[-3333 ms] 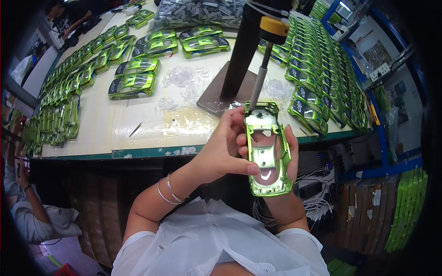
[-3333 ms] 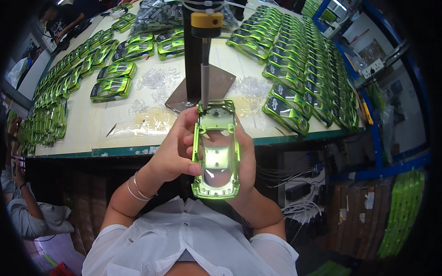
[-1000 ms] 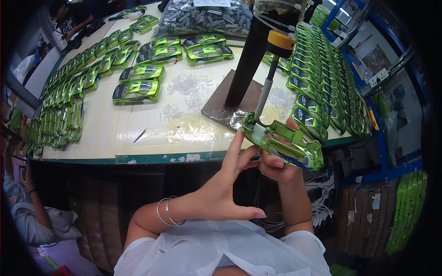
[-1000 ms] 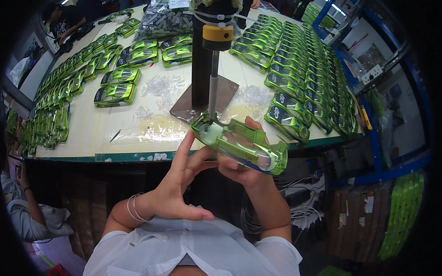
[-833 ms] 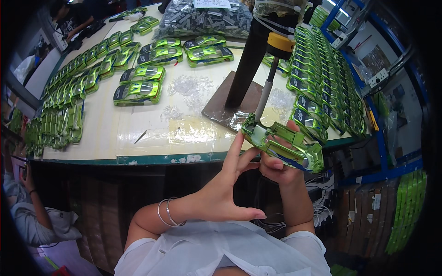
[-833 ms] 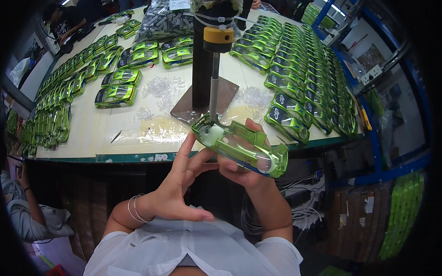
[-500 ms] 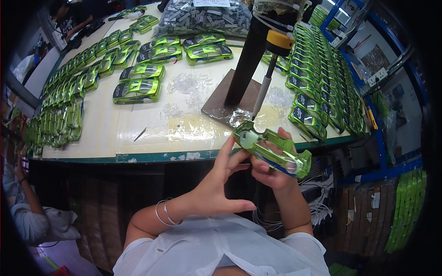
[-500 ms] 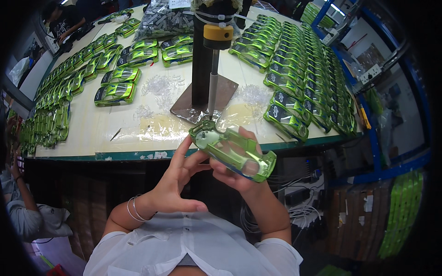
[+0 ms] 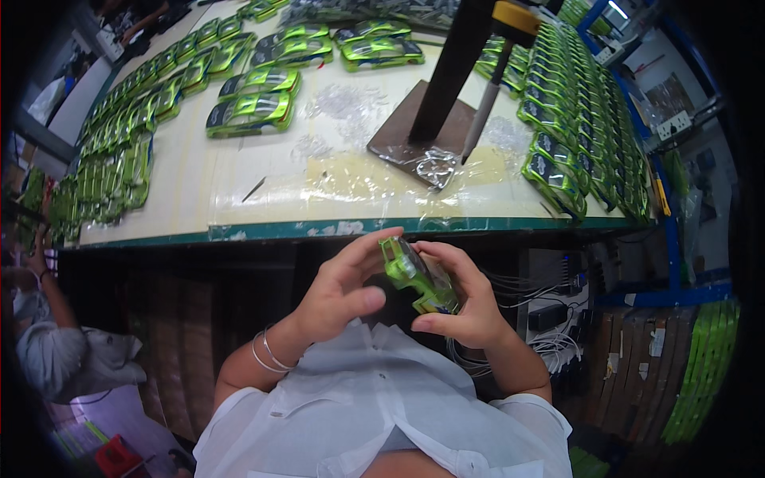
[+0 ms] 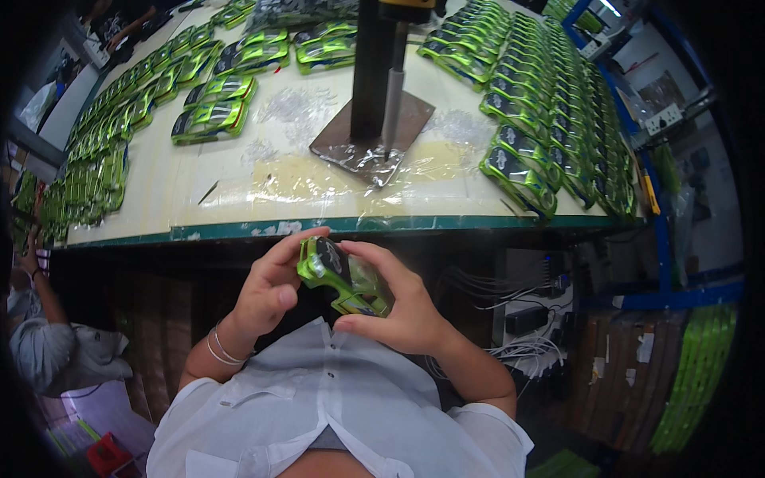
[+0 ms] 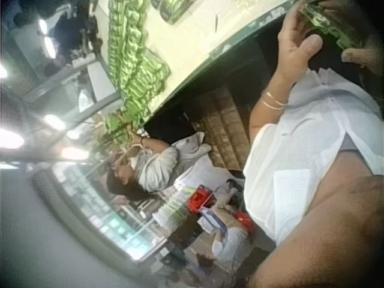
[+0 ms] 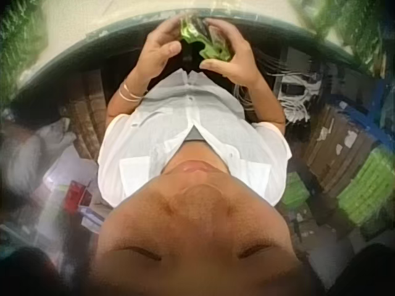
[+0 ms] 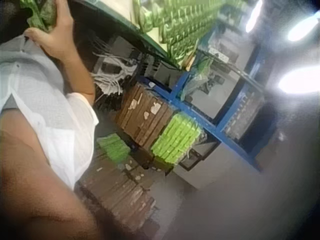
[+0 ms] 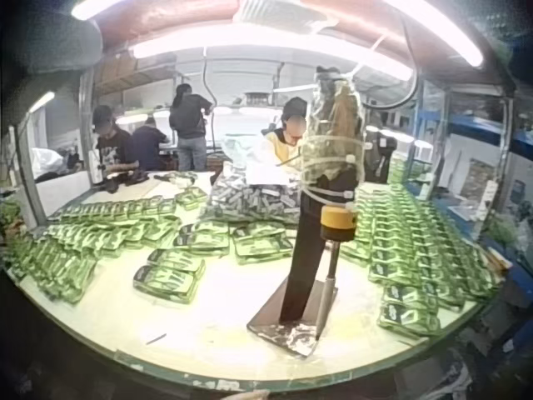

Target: The person assembles toy car bodies by inserting clear window pieces into the car frames, securing them using an electric screwdriver, and placing the assembled cars onto the table.

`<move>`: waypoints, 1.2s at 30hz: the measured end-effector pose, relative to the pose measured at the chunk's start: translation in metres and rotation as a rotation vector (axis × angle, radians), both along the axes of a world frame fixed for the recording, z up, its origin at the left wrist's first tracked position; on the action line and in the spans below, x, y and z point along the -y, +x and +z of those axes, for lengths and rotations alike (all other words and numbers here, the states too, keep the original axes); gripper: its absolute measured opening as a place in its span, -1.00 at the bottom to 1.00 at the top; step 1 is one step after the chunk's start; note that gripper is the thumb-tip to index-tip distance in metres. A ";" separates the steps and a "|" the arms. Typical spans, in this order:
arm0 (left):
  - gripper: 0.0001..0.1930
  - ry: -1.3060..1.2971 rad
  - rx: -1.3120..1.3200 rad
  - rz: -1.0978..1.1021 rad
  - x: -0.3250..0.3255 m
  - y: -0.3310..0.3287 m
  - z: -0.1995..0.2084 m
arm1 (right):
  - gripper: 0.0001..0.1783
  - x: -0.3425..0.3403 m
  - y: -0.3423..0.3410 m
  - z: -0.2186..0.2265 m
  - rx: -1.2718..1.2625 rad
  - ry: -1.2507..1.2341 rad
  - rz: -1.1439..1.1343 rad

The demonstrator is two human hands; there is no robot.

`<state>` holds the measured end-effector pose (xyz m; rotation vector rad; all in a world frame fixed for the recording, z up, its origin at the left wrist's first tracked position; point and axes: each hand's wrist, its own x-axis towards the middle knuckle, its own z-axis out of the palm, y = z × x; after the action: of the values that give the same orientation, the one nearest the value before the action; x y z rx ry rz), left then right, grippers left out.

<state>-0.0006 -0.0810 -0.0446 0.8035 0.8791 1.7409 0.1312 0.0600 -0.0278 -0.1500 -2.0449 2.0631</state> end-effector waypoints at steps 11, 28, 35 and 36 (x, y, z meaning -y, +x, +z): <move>-0.37 0.035 0.035 0.027 0.005 -0.007 0.001 | -0.25 0.001 -0.013 0.017 -0.208 0.847 -0.162; -0.35 0.052 0.011 0.060 -0.002 -0.005 -0.005 | -0.26 0.001 -0.008 0.014 -0.249 0.979 -0.151; -0.34 0.045 -0.039 0.036 -0.002 -0.005 -0.006 | -0.29 0.012 -0.006 0.010 -0.201 0.960 -0.048; -0.35 0.039 -0.055 0.042 -0.002 -0.005 -0.007 | -0.29 0.011 -0.005 0.010 -0.184 0.954 -0.029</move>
<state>-0.0059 -0.0791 -0.0515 0.8672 0.9066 1.7849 0.1263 0.0485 -0.0177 0.1694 -2.6012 0.8563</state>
